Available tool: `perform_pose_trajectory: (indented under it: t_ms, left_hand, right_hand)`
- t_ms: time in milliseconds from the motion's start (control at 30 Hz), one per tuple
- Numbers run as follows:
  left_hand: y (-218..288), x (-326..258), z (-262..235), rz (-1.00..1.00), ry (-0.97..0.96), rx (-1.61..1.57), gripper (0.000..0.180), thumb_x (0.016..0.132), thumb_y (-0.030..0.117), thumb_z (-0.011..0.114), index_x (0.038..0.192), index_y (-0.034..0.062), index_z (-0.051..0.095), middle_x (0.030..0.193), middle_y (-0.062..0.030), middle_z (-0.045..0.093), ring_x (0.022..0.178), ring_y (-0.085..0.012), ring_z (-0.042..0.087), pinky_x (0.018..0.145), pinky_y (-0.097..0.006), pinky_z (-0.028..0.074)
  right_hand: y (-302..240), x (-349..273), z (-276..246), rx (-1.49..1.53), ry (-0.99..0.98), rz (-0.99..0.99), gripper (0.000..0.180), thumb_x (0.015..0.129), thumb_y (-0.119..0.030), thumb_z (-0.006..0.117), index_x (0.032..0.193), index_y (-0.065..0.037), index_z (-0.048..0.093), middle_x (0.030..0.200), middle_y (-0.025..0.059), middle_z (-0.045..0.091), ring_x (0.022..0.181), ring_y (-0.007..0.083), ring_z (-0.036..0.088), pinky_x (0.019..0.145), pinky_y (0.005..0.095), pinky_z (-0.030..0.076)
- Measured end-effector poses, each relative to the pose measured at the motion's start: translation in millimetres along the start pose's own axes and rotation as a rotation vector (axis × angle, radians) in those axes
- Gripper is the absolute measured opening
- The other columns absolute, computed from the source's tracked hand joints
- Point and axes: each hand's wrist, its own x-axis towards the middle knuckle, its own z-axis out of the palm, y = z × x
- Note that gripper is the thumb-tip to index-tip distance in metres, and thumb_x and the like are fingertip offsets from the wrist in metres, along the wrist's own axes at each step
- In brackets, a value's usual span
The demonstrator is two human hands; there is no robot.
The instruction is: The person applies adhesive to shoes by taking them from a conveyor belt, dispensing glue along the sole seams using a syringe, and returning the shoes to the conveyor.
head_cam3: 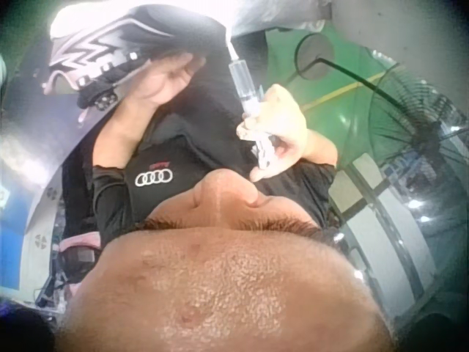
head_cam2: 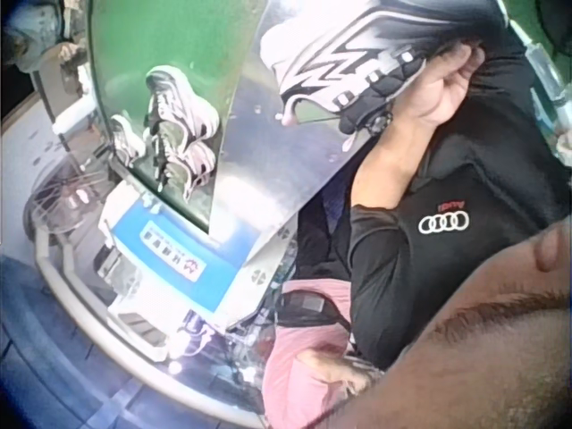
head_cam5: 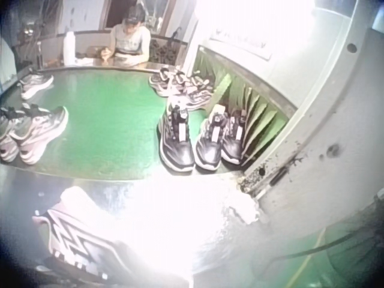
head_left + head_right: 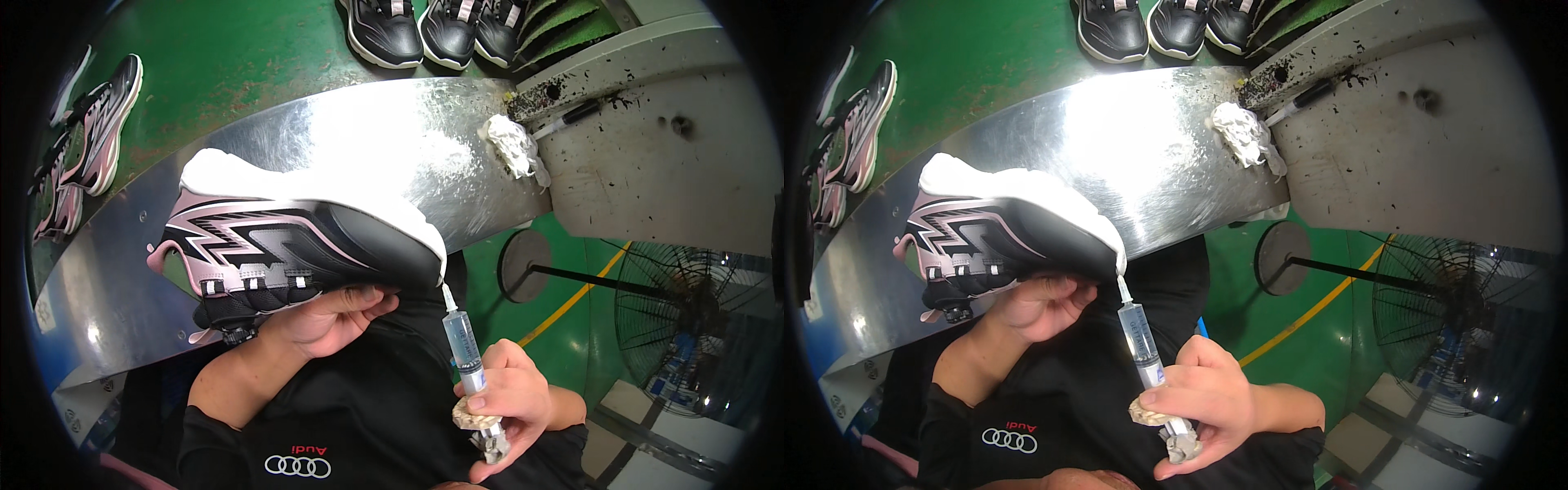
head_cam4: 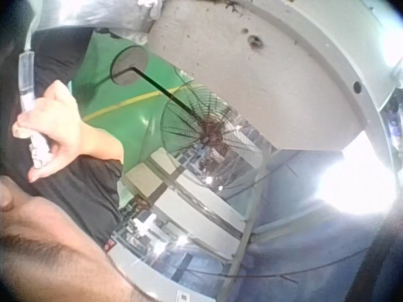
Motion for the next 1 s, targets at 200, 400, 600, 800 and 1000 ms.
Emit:
perform_pose_trajectory:
  t_ms: [200, 400, 600, 800, 1000]
  left_hand:
    - [4, 6, 8, 0.021, -0.028, -0.041, 0.028, 0.087, 0.000, 0.057, 0.114, 0.0055, 0.060, 0.116, -0.0096, 0.062, 0.110, -0.0194, 0.057, 0.089, -0.028, 0.050]
    - [6, 5, 15, 0.035, -0.050, -0.055, 0.026, 0.089, 0.003, 0.056, 0.114, 0.0057, 0.060, 0.120, -0.0116, 0.059, 0.115, -0.0249, 0.055, 0.085, -0.028, 0.053]
    - [6, 4, 20, 0.052, -0.070, -0.074, 0.026, 0.089, 0.006, 0.057, 0.115, 0.0060, 0.059, 0.119, -0.0120, 0.059, 0.112, -0.0260, 0.057, 0.082, -0.028, 0.056]
    - [6, 3, 23, 0.070, -0.072, -0.061, 0.029, 0.089, 0.008, 0.058, 0.119, 0.0063, 0.056, 0.119, -0.0122, 0.058, 0.109, -0.0251, 0.059, 0.079, -0.028, 0.057]
    - [7, 4, 27, 0.083, -0.082, -0.057, 0.031, 0.090, 0.011, 0.058, 0.120, 0.0066, 0.054, 0.118, -0.0121, 0.059, 0.109, -0.0252, 0.059, 0.079, -0.027, 0.057]
  right_hand:
    - [8, 6, 12, -0.231, 0.086, -0.134, 0.057, 0.068, -0.043, 0.077, 0.105, -0.003, 0.061, 0.085, 0.0058, 0.065, 0.057, 0.0161, 0.039, 0.053, 0.0275, 0.031]
    - [16, 8, 21, -0.415, 0.073, -0.195, 0.051, 0.066, -0.042, 0.076, 0.102, -0.007, 0.063, 0.084, 0.0048, 0.064, 0.055, 0.0151, 0.039, 0.051, 0.0267, 0.031]
    - [22, 13, 26, -0.539, 0.064, -0.284, 0.055, 0.064, -0.046, 0.079, 0.098, -0.008, 0.059, 0.071, -0.0006, 0.059, 0.054, 0.0121, 0.037, 0.053, 0.0261, 0.027]
    - [25, 14, 29, -0.577, 0.061, -0.315, 0.052, 0.065, -0.045, 0.079, 0.097, -0.008, 0.059, 0.070, -0.0019, 0.058, 0.053, 0.0121, 0.036, 0.052, 0.0260, 0.027]
    - [29, 12, 31, -0.597, 0.060, -0.326, 0.051, 0.064, -0.043, 0.079, 0.095, -0.008, 0.060, 0.066, -0.0042, 0.054, 0.053, 0.0120, 0.035, 0.052, 0.0267, 0.028]
